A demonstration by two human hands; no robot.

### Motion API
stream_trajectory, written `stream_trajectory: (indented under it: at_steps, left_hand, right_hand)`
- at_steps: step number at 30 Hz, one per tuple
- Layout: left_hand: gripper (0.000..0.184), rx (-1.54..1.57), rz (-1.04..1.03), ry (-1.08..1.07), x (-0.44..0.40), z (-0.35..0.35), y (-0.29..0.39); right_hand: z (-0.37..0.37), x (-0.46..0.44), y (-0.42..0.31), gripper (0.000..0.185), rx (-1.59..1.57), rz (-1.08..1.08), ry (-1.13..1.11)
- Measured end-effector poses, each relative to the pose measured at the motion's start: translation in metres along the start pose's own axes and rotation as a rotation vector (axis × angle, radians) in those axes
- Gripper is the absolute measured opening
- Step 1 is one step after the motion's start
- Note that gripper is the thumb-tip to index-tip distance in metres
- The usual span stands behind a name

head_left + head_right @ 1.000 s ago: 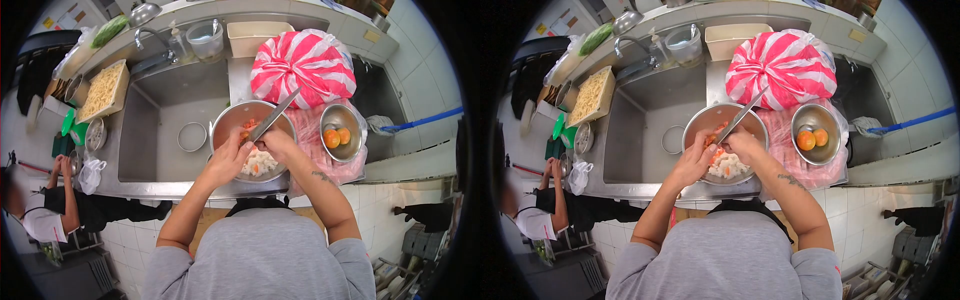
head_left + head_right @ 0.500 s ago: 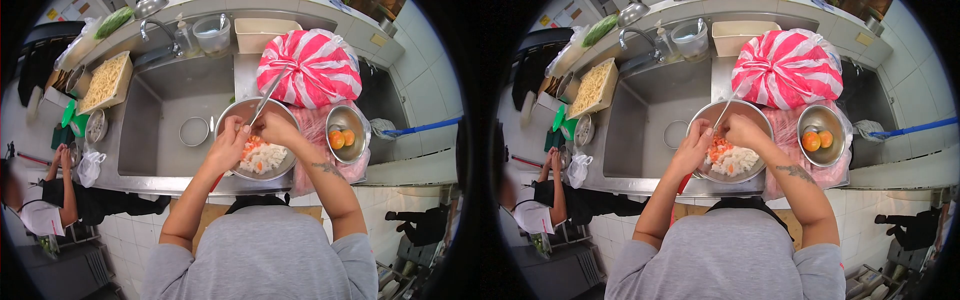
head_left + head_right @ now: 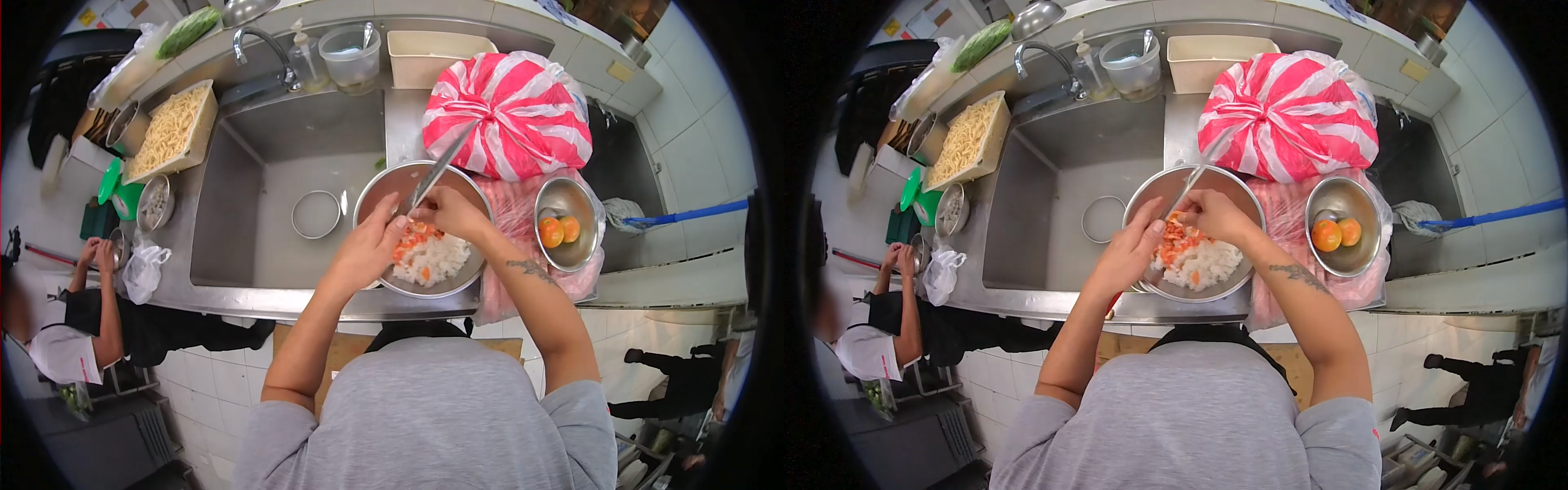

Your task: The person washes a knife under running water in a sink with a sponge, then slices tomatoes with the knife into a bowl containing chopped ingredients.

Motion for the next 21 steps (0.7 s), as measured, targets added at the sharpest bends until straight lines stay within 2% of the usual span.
stream_trajectory:
  at_steps: [2, 5, 6, 9, 11, 14, 16, 18, 21]
  left_hand:
    - [0.049, -0.229, -0.208, 0.049, -0.002, -0.007, 0.001]
    - [0.044, -0.175, -0.048, -0.022, -0.006, -0.010, 0.022]
    - [0.041, -0.185, -0.056, -0.010, -0.009, -0.010, 0.024]
    - [0.036, -0.167, -0.081, 0.027, -0.020, -0.008, 0.026]
    - [0.035, -0.092, -0.094, 0.052, -0.025, -0.004, 0.023]
    - [0.037, -0.070, 0.024, 0.124, -0.027, 0.002, 0.021]
    - [0.040, 0.097, 0.172, 0.079, -0.024, 0.006, 0.018]
    - [0.042, 0.181, 0.216, 0.008, -0.019, 0.005, 0.015]
    - [0.042, 0.126, 0.119, -0.098, -0.010, -0.002, 0.018]
  right_hand:
    - [0.003, 0.007, -0.003, 0.012, -0.281, -0.023, 0.009]
    - [0.012, 0.014, -0.015, 0.012, -0.600, -0.078, 0.003]
    - [0.014, 0.014, -0.016, 0.012, -0.691, -0.099, -0.003]
    - [0.014, 0.011, -0.022, 0.011, -0.728, -0.026, -0.093]
    - [0.012, 0.013, -0.024, 0.010, -0.682, -0.061, -0.068]
    - [0.019, 0.021, -0.028, 0.012, -0.596, -0.099, -0.053]
    - [0.019, 0.027, -0.024, 0.014, -0.565, -0.094, -0.044]
    - [0.017, 0.027, -0.015, 0.014, -0.520, -0.084, 0.024]
    - [0.018, 0.026, -0.012, 0.013, -0.521, -0.095, 0.032]
Point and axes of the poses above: each hand's wrist, its own x-axis away from the middle knuckle, its own z-axis out of the back of the hand, y = z × x, the point moved 4 cm from there along -x, towards the middle knuckle, and after that the axes turned 14 degrees about x, right-handed, at the moved point
